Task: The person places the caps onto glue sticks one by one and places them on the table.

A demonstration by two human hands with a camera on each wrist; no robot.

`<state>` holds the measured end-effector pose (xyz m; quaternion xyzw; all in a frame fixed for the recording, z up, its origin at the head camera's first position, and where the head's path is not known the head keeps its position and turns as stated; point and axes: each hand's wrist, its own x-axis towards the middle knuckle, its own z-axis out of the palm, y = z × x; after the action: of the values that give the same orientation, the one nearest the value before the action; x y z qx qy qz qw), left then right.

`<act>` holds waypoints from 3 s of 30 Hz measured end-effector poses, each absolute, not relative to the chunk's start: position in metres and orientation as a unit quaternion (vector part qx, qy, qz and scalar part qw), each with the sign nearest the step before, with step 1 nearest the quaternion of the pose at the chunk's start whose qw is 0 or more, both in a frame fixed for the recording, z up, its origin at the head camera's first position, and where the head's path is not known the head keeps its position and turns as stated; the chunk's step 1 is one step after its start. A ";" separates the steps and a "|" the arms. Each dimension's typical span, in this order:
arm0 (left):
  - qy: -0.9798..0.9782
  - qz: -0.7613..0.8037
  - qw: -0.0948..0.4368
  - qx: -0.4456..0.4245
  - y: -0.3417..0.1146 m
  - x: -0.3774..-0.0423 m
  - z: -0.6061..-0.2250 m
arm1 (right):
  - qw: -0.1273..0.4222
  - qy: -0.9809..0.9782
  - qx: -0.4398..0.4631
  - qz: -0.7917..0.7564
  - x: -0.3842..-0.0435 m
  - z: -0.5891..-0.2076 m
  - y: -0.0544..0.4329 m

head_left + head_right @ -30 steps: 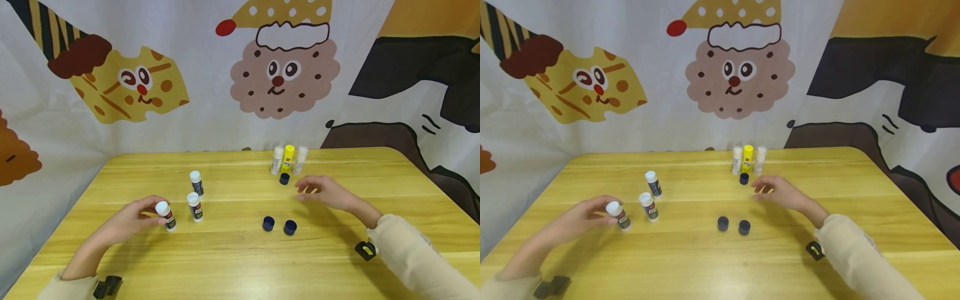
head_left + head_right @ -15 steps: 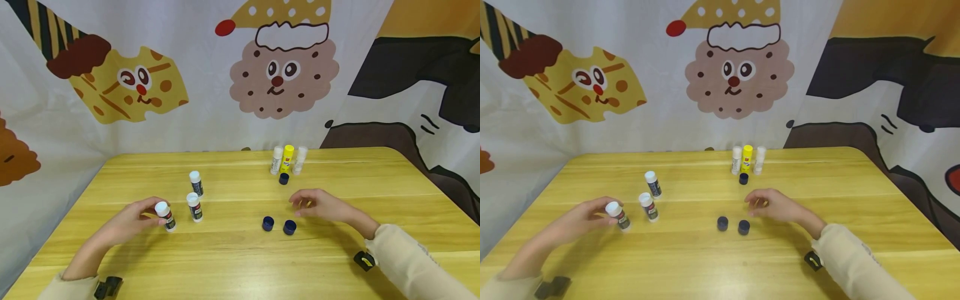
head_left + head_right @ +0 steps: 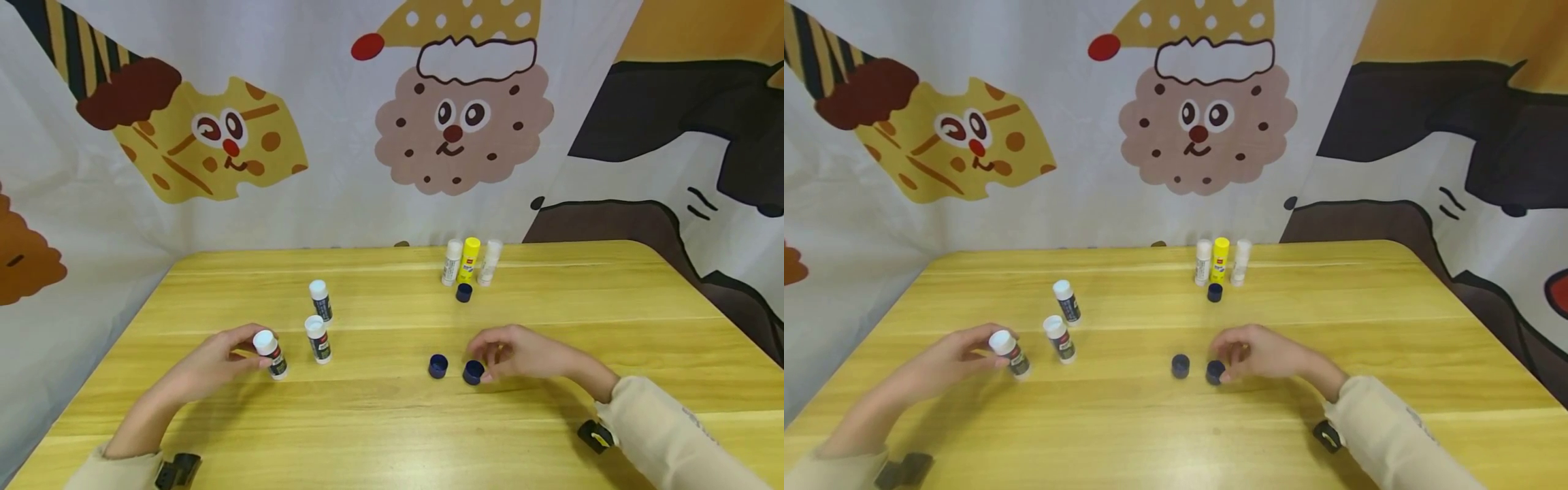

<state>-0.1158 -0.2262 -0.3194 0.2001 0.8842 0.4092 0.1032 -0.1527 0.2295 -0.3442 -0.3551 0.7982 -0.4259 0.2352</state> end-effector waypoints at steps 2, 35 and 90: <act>0.883 0.411 0.104 0.201 -0.226 -0.116 -0.319 | 0.231 0.792 -0.368 -0.428 -0.152 -0.345 0.230; 0.880 0.417 0.103 0.203 -0.226 -0.115 -0.320 | 0.222 0.795 -0.379 -0.418 -0.149 -0.344 0.230; 0.894 0.396 0.058 0.202 -0.191 -0.100 -0.299 | 0.138 0.843 -0.315 -0.414 -0.157 -0.317 0.218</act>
<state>-0.1000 -0.1909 -0.2990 0.2020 0.8938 0.3962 0.0580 -0.1573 0.2180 -0.3165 -0.3149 0.8429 -0.4139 0.1378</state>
